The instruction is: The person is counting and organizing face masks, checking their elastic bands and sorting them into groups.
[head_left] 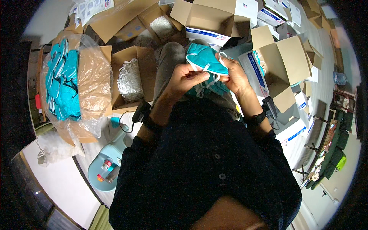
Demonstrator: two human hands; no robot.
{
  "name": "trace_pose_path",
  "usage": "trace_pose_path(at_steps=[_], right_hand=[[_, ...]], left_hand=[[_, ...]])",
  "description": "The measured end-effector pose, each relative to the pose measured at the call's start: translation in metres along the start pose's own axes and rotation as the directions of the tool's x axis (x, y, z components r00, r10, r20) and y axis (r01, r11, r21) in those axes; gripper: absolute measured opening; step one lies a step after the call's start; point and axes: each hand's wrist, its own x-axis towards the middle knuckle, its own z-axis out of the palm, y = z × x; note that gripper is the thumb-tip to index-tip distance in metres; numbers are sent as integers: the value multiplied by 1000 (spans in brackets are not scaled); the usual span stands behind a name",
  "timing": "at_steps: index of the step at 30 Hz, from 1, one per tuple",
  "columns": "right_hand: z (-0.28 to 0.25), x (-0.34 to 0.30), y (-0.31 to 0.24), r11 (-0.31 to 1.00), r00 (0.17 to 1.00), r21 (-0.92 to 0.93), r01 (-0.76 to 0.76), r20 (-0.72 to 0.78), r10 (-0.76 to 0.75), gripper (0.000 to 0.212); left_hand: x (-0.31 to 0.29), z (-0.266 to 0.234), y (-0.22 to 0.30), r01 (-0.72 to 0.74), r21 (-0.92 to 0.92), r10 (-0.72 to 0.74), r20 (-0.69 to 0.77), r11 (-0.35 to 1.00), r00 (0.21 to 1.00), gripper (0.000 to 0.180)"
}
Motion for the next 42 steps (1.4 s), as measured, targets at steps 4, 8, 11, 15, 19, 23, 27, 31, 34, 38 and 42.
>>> trace_pose_path(at_steps=[4, 8, 11, 15, 19, 23, 27, 31, 34, 38, 42], right_hand=[[-21, 7, -14, 996, 993, -47, 82, -83, -86, 16], [-47, 17, -19, 972, 984, -205, 113, -115, -139, 18], [-47, 18, -12, 923, 977, -380, 55, -169, -128, 21], [-48, 17, -24, 762, 920, -610, 216, -135, -369, 30], [-10, -6, -34, 777, 912, -478, 410, 240, -333, 22], [28, 2, -16, 706, 804, -474, 526, 548, -231, 42], [35, 18, 8, 610, 730, -485, 627, 639, -242, 37], [26, 29, 12, 329, 634, -559, 761, 747, -198, 19], [8, 34, 17, 30, 710, -734, 678, 644, -286, 21], [18, 29, 22, 477, 683, -490, 729, 480, -551, 21], [20, 20, 16, 979, 964, 98, 176, 182, -192, 14]], left_hand=[[-15, -23, 37, 156, 156, -163, 34, 975, 986, 26], [-38, -30, 40, -226, -128, 192, -236, 966, 953, 27], [-36, -41, 31, -86, -97, 56, -283, 992, 958, 28], [-13, -41, 25, 294, -438, -388, -140, 849, 911, 34], [-6, -41, 21, 387, -361, -417, -6, 849, 909, 43], [2, -41, 25, 456, -199, -462, 17, 868, 887, 35], [3, -37, 24, 449, -11, -449, -7, 894, 894, 26], [-1, -41, 26, 474, 73, -477, 37, 877, 878, 22], [-1, -36, 26, 460, 161, -463, -21, 873, 886, 21], [5, -25, 22, 317, 175, -318, -26, 932, 948, 23], [15, -7, 13, 162, 140, -159, -28, 977, 987, 24]])
